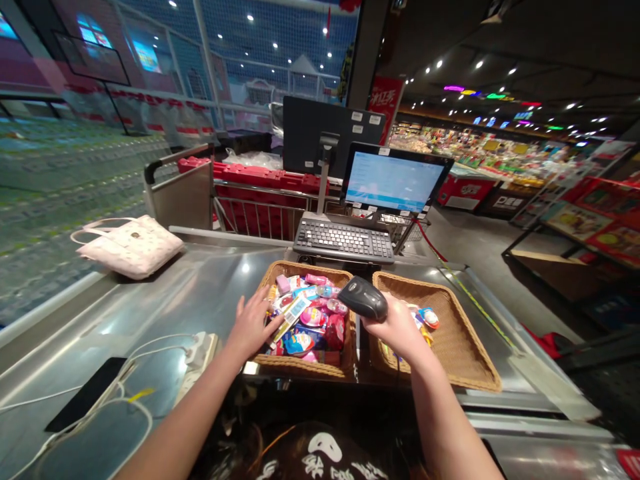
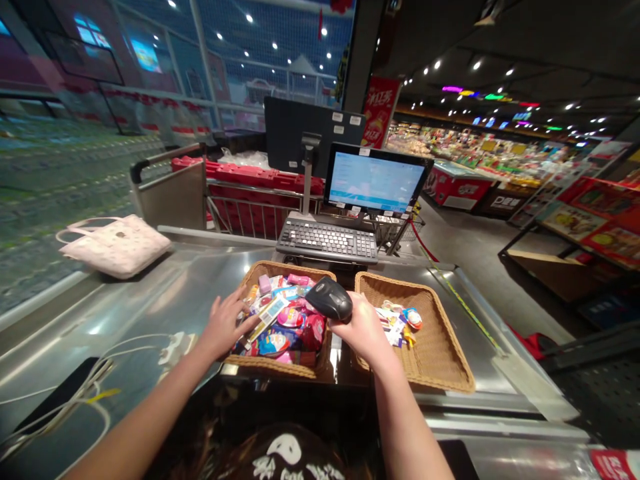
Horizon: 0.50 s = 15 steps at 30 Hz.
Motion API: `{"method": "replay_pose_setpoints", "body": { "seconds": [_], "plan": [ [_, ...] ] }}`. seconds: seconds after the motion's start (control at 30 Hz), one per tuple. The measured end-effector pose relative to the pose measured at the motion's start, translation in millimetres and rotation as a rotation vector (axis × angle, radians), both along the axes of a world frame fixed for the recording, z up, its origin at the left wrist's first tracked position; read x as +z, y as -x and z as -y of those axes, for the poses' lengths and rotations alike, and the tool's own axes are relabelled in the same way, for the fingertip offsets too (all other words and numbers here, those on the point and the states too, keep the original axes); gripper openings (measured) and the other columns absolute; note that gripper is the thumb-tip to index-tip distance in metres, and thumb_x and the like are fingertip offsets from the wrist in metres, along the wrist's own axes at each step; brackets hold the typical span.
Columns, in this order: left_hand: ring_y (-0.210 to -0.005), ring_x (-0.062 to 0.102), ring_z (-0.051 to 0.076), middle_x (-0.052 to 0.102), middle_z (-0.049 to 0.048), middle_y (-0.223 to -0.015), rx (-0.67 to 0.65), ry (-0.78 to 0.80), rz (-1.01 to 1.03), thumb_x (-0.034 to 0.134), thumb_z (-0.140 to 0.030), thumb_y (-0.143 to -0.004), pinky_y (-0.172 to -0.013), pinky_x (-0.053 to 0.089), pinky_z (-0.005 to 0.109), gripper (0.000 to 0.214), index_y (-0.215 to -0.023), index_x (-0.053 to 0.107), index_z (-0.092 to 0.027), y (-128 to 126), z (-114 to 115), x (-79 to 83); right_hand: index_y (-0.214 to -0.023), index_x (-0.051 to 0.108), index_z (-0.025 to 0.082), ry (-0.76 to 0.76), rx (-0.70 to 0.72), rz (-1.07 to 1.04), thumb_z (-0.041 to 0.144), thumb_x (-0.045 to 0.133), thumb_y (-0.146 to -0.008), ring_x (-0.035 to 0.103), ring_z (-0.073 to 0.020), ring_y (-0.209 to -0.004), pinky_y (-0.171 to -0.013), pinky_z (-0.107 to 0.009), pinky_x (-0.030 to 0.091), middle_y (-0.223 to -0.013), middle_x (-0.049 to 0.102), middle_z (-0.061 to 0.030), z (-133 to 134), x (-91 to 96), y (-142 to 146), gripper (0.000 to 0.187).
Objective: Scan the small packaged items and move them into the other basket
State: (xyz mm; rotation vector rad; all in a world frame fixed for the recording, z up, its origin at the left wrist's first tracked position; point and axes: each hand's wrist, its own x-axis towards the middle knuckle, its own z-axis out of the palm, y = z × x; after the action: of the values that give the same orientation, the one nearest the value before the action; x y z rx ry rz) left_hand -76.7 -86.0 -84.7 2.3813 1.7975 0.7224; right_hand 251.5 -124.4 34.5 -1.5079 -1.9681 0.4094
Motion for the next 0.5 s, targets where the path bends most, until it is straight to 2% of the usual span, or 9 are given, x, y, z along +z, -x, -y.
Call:
{"method": "replay_pose_setpoints", "body": {
  "seconds": [0.13, 0.23, 0.37, 0.5],
  "plan": [
    [-0.136, 0.041, 0.032, 0.043, 0.0175, -0.148, -0.009, 0.003, 0.03, 0.041, -0.049, -0.093, -0.11, 0.023, 0.065, 0.037, -0.104, 0.061, -0.02, -8.8, -4.9, 7.8, -0.079, 0.061, 0.02, 0.003, -0.1, -0.032, 0.023, 0.061, -0.068, 0.063, -0.0208, -0.075, -0.069, -0.03, 0.047, -0.08, 0.068, -0.0036, 3.8, -1.6, -21.0, 0.012],
    [-0.137, 0.039, 0.03, 0.043, 0.0171, -0.147, -0.086, -0.059, 0.06, 0.04, -0.047, -0.093, -0.111, 0.025, 0.062, 0.036, -0.108, 0.06, -0.02, -30.9, -13.2, 20.8, -0.079, 0.062, 0.019, -0.016, -0.186, -0.034, 0.026, 0.061, -0.069, 0.063, -0.0213, -0.074, -0.068, -0.03, 0.047, -0.078, 0.067, -0.0043, 9.8, 1.1, -46.3, 0.013],
    [-0.136, 0.04, 0.029, 0.044, 0.0152, -0.146, -0.227, -0.107, 0.12, 0.045, -0.045, -0.092, -0.112, 0.026, 0.059, 0.032, -0.106, 0.06, -0.02, -83.2, -27.4, 41.8, -0.081, 0.064, 0.017, -0.088, -0.326, -0.051, 0.033, 0.061, -0.07, 0.063, -0.0226, -0.075, -0.069, -0.032, 0.048, -0.079, 0.067, -0.0063, 20.8, 5.5, -84.0, 0.02],
    [-0.138, 0.037, 0.029, 0.043, 0.0138, -0.148, -0.374, -0.082, 0.148, 0.049, -0.041, -0.091, -0.112, 0.026, 0.059, 0.03, -0.11, 0.059, -0.021, -154.0, -42.9, 54.5, -0.082, 0.065, 0.016, -0.133, -0.42, -0.07, 0.035, 0.063, -0.07, 0.064, -0.0231, -0.075, -0.068, -0.032, 0.049, -0.08, 0.068, -0.0069, 30.5, 2.8, -118.9, 0.022]
  ]
}}
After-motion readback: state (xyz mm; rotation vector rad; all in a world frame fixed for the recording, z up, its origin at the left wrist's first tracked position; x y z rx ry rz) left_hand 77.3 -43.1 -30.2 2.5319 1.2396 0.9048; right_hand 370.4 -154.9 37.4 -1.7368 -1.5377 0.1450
